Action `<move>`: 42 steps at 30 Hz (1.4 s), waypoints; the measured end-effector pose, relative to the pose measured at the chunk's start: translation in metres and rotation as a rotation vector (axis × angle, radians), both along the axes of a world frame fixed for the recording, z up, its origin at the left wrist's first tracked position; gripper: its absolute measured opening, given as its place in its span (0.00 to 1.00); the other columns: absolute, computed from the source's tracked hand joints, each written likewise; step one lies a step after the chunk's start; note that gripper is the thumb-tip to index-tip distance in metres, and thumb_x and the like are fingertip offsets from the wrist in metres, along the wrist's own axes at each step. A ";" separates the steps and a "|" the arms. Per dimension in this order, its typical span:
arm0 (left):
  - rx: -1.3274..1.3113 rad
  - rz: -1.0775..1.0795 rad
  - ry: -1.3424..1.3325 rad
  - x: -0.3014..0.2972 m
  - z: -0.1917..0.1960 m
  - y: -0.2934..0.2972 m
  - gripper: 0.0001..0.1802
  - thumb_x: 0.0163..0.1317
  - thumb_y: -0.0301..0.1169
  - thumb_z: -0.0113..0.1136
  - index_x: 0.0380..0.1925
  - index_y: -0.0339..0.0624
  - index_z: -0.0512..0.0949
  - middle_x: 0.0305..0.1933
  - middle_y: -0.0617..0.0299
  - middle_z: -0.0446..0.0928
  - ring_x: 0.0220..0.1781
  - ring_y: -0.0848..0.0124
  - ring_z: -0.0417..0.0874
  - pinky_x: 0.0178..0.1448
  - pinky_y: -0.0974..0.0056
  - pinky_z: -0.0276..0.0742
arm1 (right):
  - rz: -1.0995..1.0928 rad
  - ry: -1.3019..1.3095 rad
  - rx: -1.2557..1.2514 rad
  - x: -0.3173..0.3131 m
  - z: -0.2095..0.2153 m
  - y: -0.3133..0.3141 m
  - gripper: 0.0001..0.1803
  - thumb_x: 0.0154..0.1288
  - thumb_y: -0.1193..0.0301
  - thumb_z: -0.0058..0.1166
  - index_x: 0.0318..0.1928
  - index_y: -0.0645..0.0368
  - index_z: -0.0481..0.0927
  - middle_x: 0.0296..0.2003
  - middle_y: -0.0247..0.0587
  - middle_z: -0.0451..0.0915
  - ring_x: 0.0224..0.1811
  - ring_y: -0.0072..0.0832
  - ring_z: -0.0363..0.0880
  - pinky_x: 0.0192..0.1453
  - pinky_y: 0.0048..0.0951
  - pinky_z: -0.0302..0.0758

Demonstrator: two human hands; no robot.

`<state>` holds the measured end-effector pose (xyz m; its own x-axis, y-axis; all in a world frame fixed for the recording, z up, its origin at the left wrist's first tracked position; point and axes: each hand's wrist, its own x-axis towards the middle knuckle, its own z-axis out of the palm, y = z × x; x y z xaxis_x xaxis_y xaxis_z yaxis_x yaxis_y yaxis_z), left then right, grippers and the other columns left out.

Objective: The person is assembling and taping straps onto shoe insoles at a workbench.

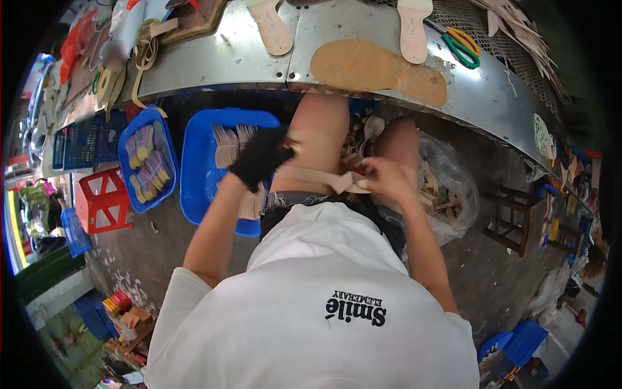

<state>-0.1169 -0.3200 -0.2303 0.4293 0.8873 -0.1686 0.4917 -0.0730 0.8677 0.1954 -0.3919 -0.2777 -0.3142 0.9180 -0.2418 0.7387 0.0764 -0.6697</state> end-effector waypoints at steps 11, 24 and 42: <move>0.246 -0.175 0.134 0.065 -0.036 -0.045 0.15 0.51 0.31 0.67 0.37 0.40 0.77 0.33 0.56 0.79 0.34 0.62 0.82 0.40 0.64 0.76 | -1.248 0.310 0.255 0.154 0.047 -0.042 0.12 0.62 0.81 0.48 0.45 0.64 0.80 0.33 0.31 0.80 0.37 0.20 0.77 0.40 0.24 0.74; -0.567 -0.296 -0.354 0.038 0.016 -0.001 0.24 0.52 0.47 0.67 0.31 0.33 0.80 0.24 0.62 0.79 0.29 0.73 0.79 0.37 0.67 0.74 | -1.439 1.263 0.463 0.253 0.084 -0.106 0.12 0.68 0.68 0.52 0.47 0.59 0.77 0.43 0.33 0.79 0.47 0.26 0.76 0.56 0.32 0.72; -0.572 -0.050 0.308 -0.119 -0.014 0.012 0.17 0.59 0.40 0.58 0.22 0.36 0.79 0.18 0.61 0.76 0.21 0.75 0.75 0.24 0.63 0.68 | -1.906 0.378 0.778 0.626 0.139 -0.372 0.24 0.69 0.60 0.47 0.57 0.66 0.72 0.50 0.44 0.78 0.54 0.35 0.76 0.55 0.39 0.73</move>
